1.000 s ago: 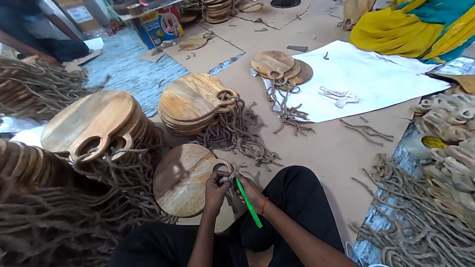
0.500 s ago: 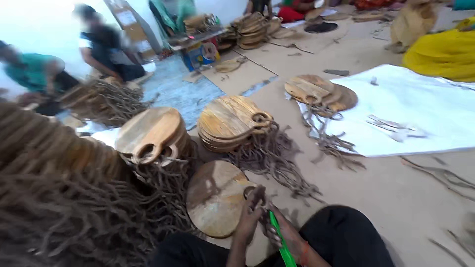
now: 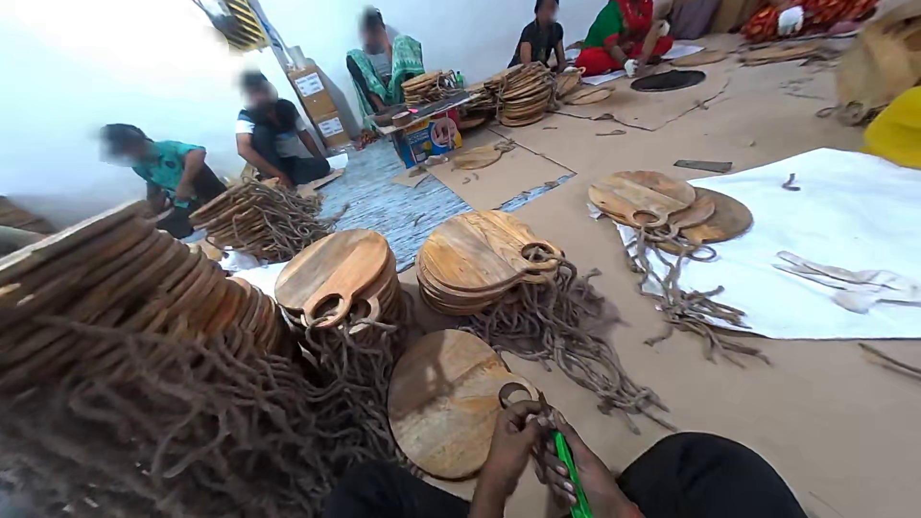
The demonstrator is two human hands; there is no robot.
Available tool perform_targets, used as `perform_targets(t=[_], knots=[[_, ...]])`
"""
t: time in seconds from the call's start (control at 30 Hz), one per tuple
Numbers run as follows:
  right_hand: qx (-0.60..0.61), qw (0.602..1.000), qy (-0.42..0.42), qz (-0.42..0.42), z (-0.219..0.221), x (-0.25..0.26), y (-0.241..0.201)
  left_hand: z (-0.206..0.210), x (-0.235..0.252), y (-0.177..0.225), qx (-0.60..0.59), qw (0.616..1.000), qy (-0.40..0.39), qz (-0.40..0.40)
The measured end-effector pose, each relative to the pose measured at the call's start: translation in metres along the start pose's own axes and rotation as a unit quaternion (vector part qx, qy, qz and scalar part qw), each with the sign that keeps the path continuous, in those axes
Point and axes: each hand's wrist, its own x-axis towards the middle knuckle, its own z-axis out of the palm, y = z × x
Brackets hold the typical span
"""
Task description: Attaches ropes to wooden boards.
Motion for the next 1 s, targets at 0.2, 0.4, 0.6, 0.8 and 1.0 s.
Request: perform_targets(t=[0.2, 0.4, 0.6, 0.8, 1.0], knots=[[-0.039, 0.998, 0.058, 0.0, 0.014, -0.004, 0.004, 0.008, -0.003, 0.001, 0.032, 0.997, 0.07, -0.023], [-0.05, 0.994, 0.02, 0.09, 0.009, -0.003, 0.002, -0.002, 0.004, 0.0, 0.008, 0.994, 0.097, -0.044], [-0.011, 0.992, 0.088, 0.089, 0.032, -0.008, 0.015, 0.008, 0.007, -0.01, 0.065, 0.981, 0.177, -0.037], [-0.032, 0.988, 0.143, 0.047, 0.067, -0.028, 0.035, -0.006, 0.009, -0.002, 0.25, 0.943, 0.204, -0.078], [-0.025, 0.973, 0.229, 0.008, 0.083, -0.037, 0.052, 0.0, 0.006, -0.003, 0.278, 0.938, 0.186, -0.086]])
